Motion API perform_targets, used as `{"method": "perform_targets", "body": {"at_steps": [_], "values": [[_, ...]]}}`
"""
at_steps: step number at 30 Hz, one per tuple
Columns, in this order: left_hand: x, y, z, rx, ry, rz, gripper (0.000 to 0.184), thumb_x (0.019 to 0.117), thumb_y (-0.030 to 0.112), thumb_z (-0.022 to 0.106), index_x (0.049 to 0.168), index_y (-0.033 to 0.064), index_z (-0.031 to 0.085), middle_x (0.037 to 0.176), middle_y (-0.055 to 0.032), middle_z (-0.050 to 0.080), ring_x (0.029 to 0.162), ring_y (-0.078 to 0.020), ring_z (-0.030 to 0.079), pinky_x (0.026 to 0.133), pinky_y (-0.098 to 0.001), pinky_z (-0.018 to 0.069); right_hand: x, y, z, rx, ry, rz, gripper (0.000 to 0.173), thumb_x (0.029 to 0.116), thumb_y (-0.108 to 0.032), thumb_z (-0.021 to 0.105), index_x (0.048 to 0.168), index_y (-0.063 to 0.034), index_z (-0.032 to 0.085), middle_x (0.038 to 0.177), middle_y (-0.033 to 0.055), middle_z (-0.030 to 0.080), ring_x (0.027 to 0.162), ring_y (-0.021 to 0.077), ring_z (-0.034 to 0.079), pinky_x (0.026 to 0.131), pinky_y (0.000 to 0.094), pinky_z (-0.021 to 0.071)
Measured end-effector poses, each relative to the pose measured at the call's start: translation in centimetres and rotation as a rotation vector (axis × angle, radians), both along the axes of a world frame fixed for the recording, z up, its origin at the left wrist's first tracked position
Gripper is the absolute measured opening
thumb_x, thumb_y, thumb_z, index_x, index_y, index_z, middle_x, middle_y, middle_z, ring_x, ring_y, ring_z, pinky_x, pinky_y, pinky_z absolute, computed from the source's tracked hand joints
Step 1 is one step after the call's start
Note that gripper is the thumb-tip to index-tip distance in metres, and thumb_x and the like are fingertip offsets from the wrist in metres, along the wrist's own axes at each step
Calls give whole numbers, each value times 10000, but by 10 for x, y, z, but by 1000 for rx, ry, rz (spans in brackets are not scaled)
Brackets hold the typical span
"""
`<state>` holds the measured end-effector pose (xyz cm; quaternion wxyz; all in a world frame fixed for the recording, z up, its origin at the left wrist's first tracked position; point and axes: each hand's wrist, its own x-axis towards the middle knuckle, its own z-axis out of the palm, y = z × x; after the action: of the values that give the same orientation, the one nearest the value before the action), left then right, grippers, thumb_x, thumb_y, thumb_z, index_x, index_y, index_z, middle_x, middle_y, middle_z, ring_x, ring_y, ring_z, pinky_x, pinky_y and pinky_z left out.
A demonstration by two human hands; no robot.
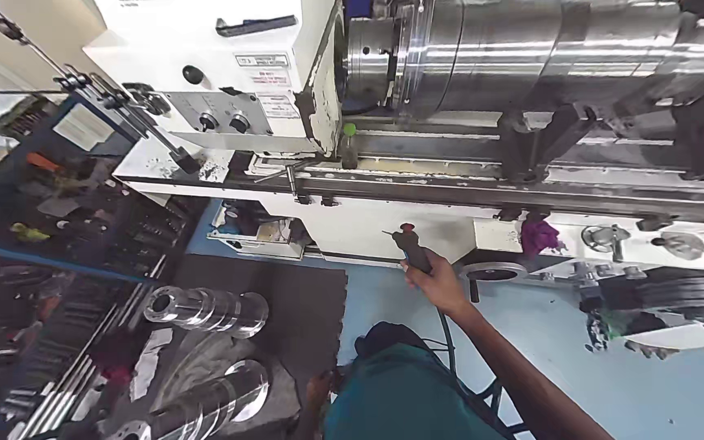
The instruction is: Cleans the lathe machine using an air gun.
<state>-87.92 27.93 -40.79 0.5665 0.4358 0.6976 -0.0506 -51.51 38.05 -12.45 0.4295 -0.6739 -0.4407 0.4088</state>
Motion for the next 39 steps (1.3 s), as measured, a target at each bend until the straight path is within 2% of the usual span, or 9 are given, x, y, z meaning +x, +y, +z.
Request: {"method": "perform_targets", "body": {"at_steps": [6, 9, 14, 17, 20, 26, 29, 34, 39], "values": [[-2, -23, -9, -5, 47, -80, 405, 1056, 284, 594, 1320, -20, 640, 1295, -259, 659, 1238, -398, 621, 1092, -560, 453, 12, 0, 1, 57, 18, -44, 261, 949, -152, 644, 1172, -17, 637, 898, 68, 731, 692, 169, 709, 650, 346, 624], [8, -17, 25, -38, 48, -146, 407, 1069, 263, 572, 1355, -23, 614, 1355, -266, 623, 1299, -398, 577, 1124, -545, 413, 22, 11, 16, 139, -69, -30, 307, 965, -165, 633, 1240, -30, 626, 931, 72, 729, 716, 169, 712, 671, 369, 631], [5, -6, 4, -34, 87, -103, 434, 1057, 341, 583, 1347, 24, 642, 1329, -239, 653, 1280, -387, 603, 1115, -559, 440, 24, 39, 51, 234, -183, -29, 256, 993, -203, 623, 1228, -101, 615, 844, 75, 685, 586, 174, 636, 513, 364, 551], [7, 11, 13, -12, 30, 1, 403, 1073, 284, 562, 1302, -36, 644, 1261, -265, 669, 1206, -396, 636, 1074, -550, 467, 13, 63, 70, 271, -158, -21, 223, 986, -194, 643, 1186, -94, 642, 832, 72, 693, 604, 177, 666, 534, 382, 584], [10, 22, 11, 13, 32, 45, 409, 1082, 300, 539, 1303, -26, 648, 1250, -257, 678, 1199, -386, 644, 1072, -547, 475, 0, 73, 81, 226, -151, 10, 258, 993, -213, 644, 1229, -109, 633, 818, 75, 685, 570, 186, 641, 453, 363, 529], [18, 14, 9, 28, 37, 5, 391, 1063, 309, 574, 1288, 5, 673, 1274, -233, 682, 1235, -377, 632, 1090, -561, 457, -13, 84, 70, 269, -170, 76, 216, 964, -165, 662, 1161, -80, 642, 842, 75, 697, 618, 182, 666, 526, 371, 571], [9, -2, -31, 73, 29, -93, 416, 1045, 357, 594, 1287, 30, 682, 1259, -230, 690, 1206, -388, 648, 1052, -586, 484, -13, 88, 68, 247, -208, 72, 204, 969, -207, 661, 1130, -83, 640, 795, 69, 681, 572, 180, 642, 478, 371, 541], [2, -20, -74, 12, 67, -140, 419, 1057, 395, 547, 1351, 117, 656, 1332, -162, 671, 1256, -333, 627, 1078, -569, 482, 0, 92, 57, 227, -231, 51, 228, 976, -201, 660, 1160, -68, 644, 829, 89, 696, 625, 204, 679, 545, 418, 591], [-1, -24, -62, 34, 51, -93, 378, 1056, 383, 562, 1307, 133, 695, 1286, -167, 695, 1227, -340, 644, 1065, -562, 489, 20, 83, 48, 164, -202, -25, 216, 981, -213, 649, 1149, -77, 641, 770, 91, 672, 578, 205, 656, 514, 415, 572]]}}
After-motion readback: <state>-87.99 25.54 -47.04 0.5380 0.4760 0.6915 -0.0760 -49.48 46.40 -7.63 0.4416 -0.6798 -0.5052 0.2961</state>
